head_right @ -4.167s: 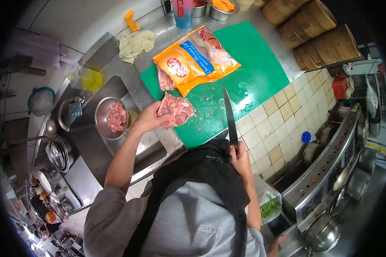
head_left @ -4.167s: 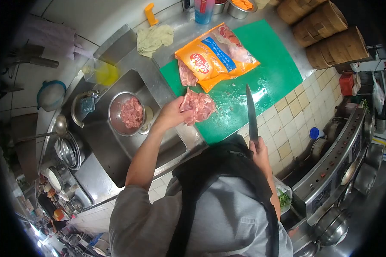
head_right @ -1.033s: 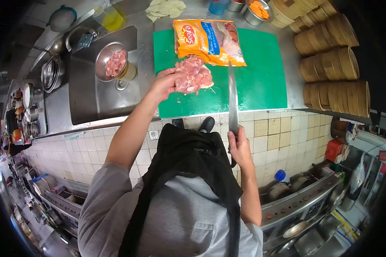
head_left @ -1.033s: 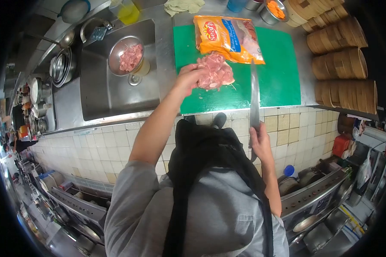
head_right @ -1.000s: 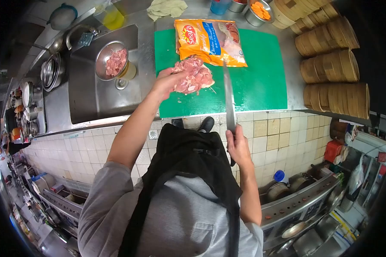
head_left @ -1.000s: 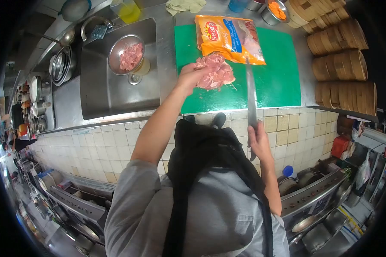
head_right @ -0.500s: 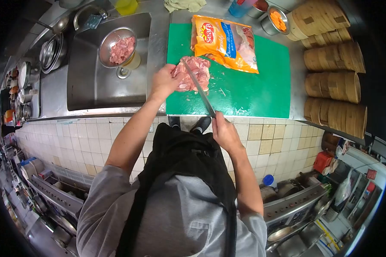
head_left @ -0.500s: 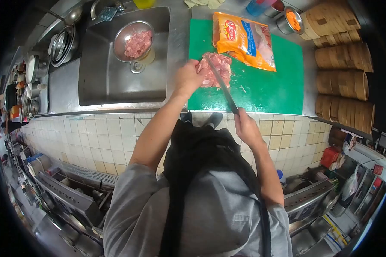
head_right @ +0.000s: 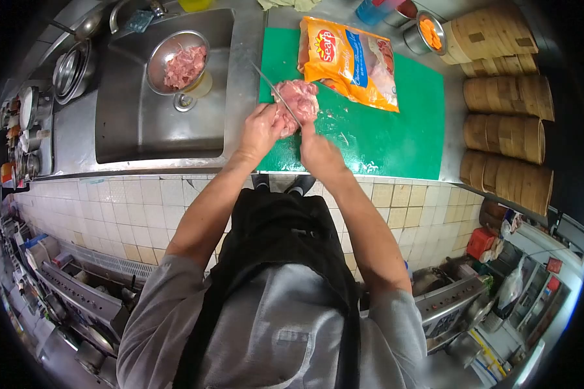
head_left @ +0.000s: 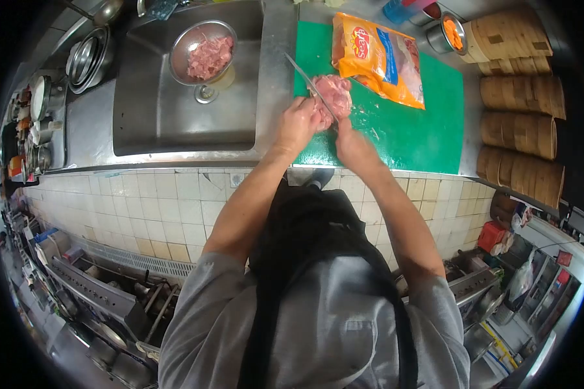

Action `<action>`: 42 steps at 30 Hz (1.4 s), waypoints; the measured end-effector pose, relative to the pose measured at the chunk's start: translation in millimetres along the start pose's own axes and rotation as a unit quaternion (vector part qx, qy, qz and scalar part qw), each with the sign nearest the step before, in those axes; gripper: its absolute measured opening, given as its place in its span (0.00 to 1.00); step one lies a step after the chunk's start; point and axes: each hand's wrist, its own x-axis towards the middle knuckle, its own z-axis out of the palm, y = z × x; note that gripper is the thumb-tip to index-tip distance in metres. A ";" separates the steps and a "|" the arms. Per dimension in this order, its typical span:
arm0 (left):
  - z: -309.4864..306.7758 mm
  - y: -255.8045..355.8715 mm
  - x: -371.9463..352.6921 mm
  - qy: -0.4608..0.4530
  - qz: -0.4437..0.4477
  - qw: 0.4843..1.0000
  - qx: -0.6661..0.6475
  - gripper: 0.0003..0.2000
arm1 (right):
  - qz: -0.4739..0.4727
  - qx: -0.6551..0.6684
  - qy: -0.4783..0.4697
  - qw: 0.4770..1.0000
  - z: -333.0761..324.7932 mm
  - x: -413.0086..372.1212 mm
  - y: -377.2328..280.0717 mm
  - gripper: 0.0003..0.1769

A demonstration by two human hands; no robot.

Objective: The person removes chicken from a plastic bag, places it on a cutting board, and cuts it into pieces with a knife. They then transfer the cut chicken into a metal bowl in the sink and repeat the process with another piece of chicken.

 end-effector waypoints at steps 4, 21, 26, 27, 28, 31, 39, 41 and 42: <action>-3.3 -0.8 7.3 -0.004 -0.004 1.000 0.006 0.11 | 0.016 0.023 0.005 1.000 11.5 -44.9 10.0 0.12; -12.2 -1.8 -4.9 0.085 -0.218 0.953 -0.191 0.07 | 0.105 0.032 -0.042 0.993 18.9 -139.2 24.2 0.09; -11.7 -36.0 -20.9 0.137 -0.188 0.950 -0.208 0.06 | 0.095 0.012 -0.037 0.995 9.5 -119.6 20.9 0.09; -21.7 -28.5 -19.3 0.109 -0.200 0.947 -0.227 0.07 | 0.089 0.010 -0.027 0.996 5.4 -102.8 11.4 0.09; -42.2 -11.6 -14.2 0.081 -0.211 0.943 -0.244 0.07 | 0.082 0.009 -0.017 0.996 3.6 -92.4 6.1 0.10; -72.2 12.2 0.8 -0.028 -0.207 0.926 -0.313 0.07 | 0.089 0.002 -0.002 0.996 2.9 -90.3 8.6 0.10; -45.6 39.5 47.8 -0.316 -0.093 0.888 -0.320 0.11 | 0.198 0.026 0.117 0.973 3.5 -146.0 93.4 0.12; -34.7 40.1 54.5 -0.299 -0.005 0.945 -0.135 0.12 | 0.191 0.032 0.106 0.975 -4.3 -155.9 80.9 0.12; -36.6 45.0 57.5 -0.247 0.040 0.968 0.011 0.13 | 0.187 0.045 0.108 0.975 -4.7 -160.2 75.9 0.12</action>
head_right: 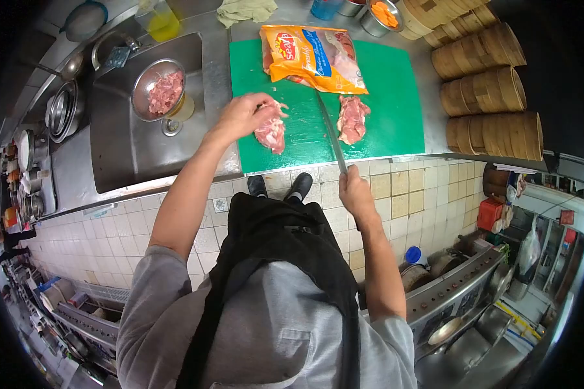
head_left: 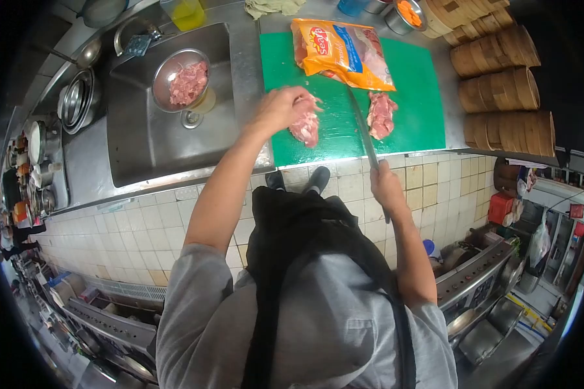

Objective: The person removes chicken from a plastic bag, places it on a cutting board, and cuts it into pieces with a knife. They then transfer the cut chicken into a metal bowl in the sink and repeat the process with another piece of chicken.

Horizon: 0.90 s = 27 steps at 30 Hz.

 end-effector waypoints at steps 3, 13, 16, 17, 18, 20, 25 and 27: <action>4.4 -1.2 -0.4 0.094 -0.002 0.987 0.129 0.16 | -0.028 0.059 0.008 0.998 -4.3 -16.0 -6.1 0.11; 79.3 -28.1 -47.8 0.096 0.009 0.959 0.266 0.35 | 0.001 0.219 -0.115 0.969 -11.1 -18.4 -51.3 0.11; 82.5 -19.4 -53.4 0.071 -0.024 0.954 0.291 0.36 | 0.034 0.262 -0.164 0.951 -0.8 -13.7 -50.2 0.12; 84.7 -18.4 -54.4 0.072 -0.029 0.953 0.292 0.36 | 0.043 0.269 -0.179 0.945 -2.1 -13.1 -52.4 0.12; 86.2 -18.5 -55.1 0.073 -0.033 0.953 0.293 0.36 | 0.053 0.278 -0.194 0.939 -1.5 -12.1 -53.8 0.12; 88.3 -17.8 -57.7 0.076 -0.039 0.951 0.297 0.37 | 0.048 0.288 -0.204 0.934 5.6 -12.6 -50.0 0.13; 85.4 -13.2 -56.6 0.070 -0.030 0.958 0.275 0.37 | 0.036 0.334 -0.239 0.911 11.1 -7.8 -51.2 0.15; 87.5 -17.5 -56.9 0.068 -0.020 0.957 0.280 0.37 | 0.049 0.346 -0.265 0.899 4.5 4.1 -61.7 0.15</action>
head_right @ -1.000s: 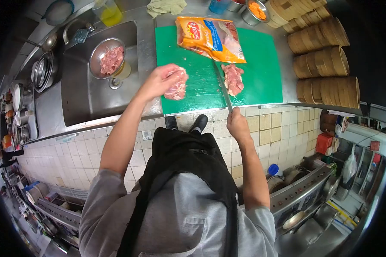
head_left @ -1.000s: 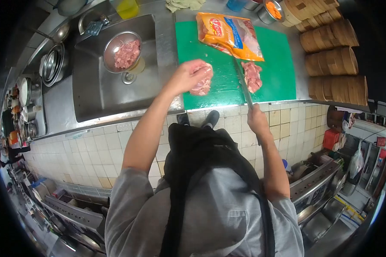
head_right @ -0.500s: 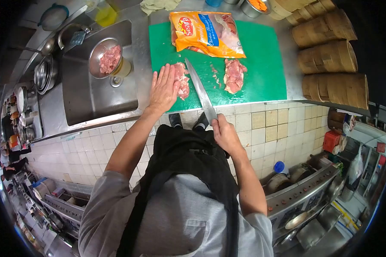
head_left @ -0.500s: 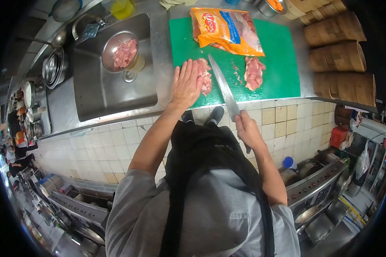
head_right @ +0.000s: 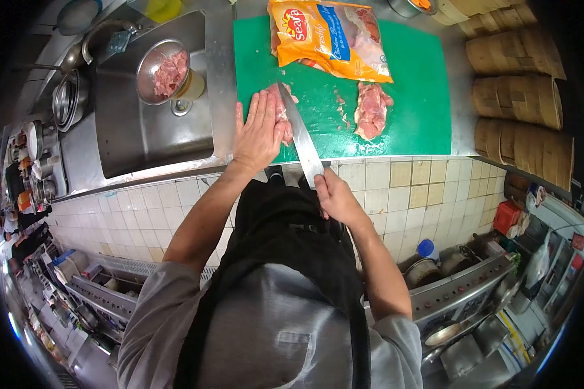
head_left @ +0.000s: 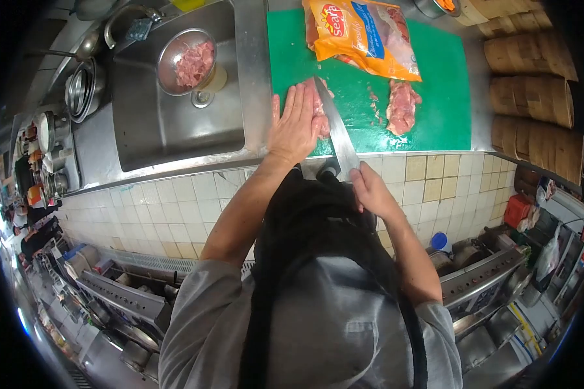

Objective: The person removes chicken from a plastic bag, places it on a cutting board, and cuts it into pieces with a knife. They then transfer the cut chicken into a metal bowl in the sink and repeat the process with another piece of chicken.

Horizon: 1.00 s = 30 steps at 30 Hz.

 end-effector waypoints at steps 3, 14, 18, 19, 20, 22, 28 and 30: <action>2.7 -2.7 2.0 0.006 0.008 1.000 -0.002 0.37 | -0.006 -0.029 0.021 0.999 2.5 31.4 -17.2 0.15; -5.4 -0.9 5.4 -0.036 -0.008 0.999 -0.007 0.37 | 0.043 0.053 0.002 0.998 9.4 -14.2 19.0 0.14; 4.7 -3.5 3.4 -0.018 0.000 1.000 0.001 0.36 | 0.021 0.020 -0.005 1.000 9.8 5.0 5.8 0.14; 6.1 -3.8 4.2 -0.005 0.001 1.000 0.010 0.36 | 0.014 0.017 0.001 1.000 9.8 19.9 -2.6 0.14; 7.1 -4.0 4.2 -0.008 -0.005 1.000 0.006 0.36 | 0.008 0.014 0.005 1.000 10.5 37.1 -11.9 0.14; 4.6 -2.9 4.6 -0.017 -0.015 1.000 -0.001 0.35 | 0.000 0.014 0.013 1.000 15.9 51.2 -18.2 0.14; -3.6 -1.5 5.5 -0.036 -0.006 0.999 0.035 0.35 | 0.041 0.075 -0.002 0.996 23.2 11.4 12.6 0.14; -3.1 -3.4 5.7 -0.024 0.003 0.999 0.023 0.34 | 0.000 0.058 0.012 0.998 26.6 2.3 33.2 0.14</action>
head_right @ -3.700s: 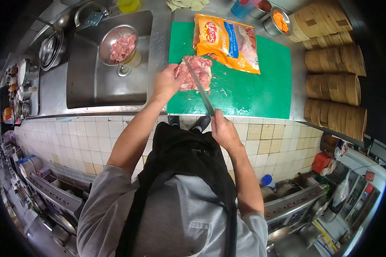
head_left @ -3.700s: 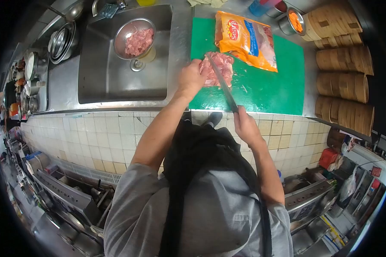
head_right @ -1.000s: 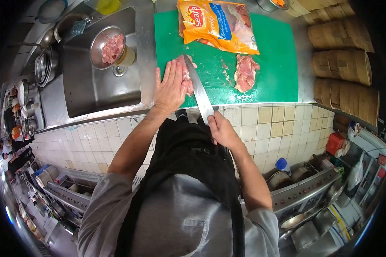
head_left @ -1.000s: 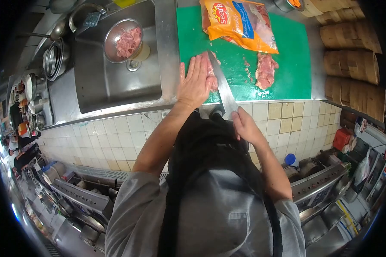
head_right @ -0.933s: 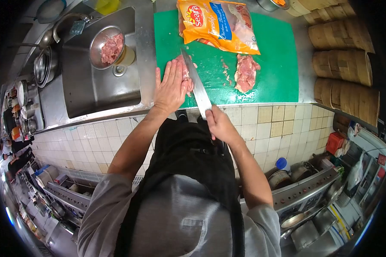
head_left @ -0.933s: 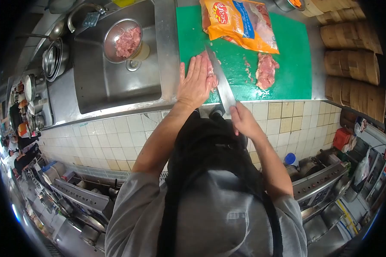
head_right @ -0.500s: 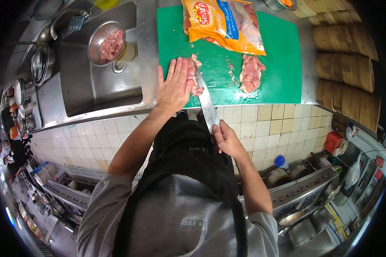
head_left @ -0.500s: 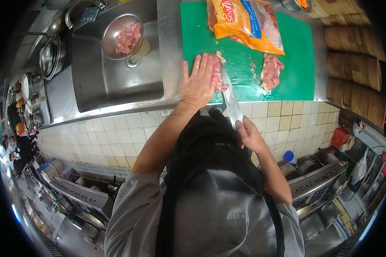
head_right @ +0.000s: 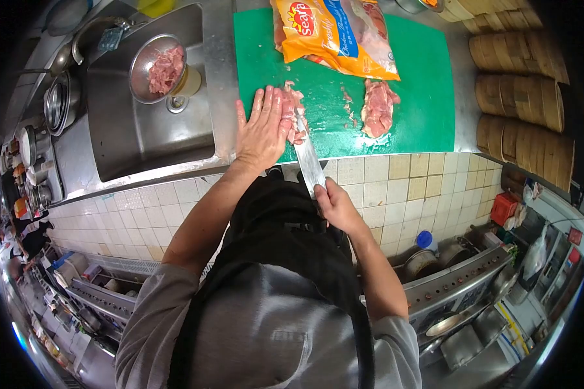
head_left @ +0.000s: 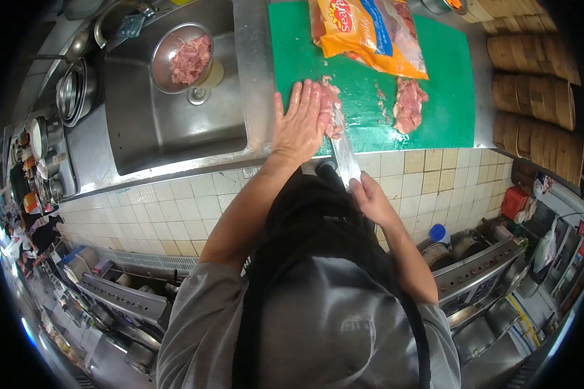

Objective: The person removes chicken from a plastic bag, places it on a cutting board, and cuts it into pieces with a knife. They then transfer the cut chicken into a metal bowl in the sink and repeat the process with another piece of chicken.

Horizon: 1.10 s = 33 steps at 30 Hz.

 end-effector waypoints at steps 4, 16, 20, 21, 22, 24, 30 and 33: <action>5.7 -2.2 -0.1 0.018 0.009 1.000 -0.007 0.34 | 0.005 -0.037 0.001 0.999 1.3 9.1 -20.2 0.15; 0.8 -1.2 -1.3 0.024 0.008 1.000 -0.009 0.33 | -0.156 -0.197 0.079 0.965 11.8 -12.5 9.7 0.13; 1.7 -11.9 -4.9 0.183 -0.064 0.940 -0.282 0.25 | -0.104 -0.268 0.094 0.953 2.9 -26.4 -11.7 0.12; -5.4 -10.5 -10.9 0.167 -0.101 0.910 -0.365 0.22 | -0.097 -0.289 0.103 0.947 2.1 -28.2 -15.5 0.12; -11.1 -8.3 -15.8 0.149 -0.137 0.873 -0.444 0.20 | -0.106 -0.303 0.109 0.941 1.8 -30.0 -17.5 0.12; -17.5 -2.4 -13.3 0.092 -0.186 0.889 -0.408 0.15 | -0.123 -0.330 0.123 0.928 1.7 -33.0 -21.1 0.12; 13.0 -2.8 4.7 0.143 -0.195 0.853 -0.463 0.12 | -0.167 -0.376 0.171 0.895 -5.1 -47.2 -38.3 0.11; 1.1 2.4 4.1 0.138 -0.182 0.878 -0.420 0.13 | -0.171 -0.359 0.194 0.897 -10.8 -52.3 -31.6 0.10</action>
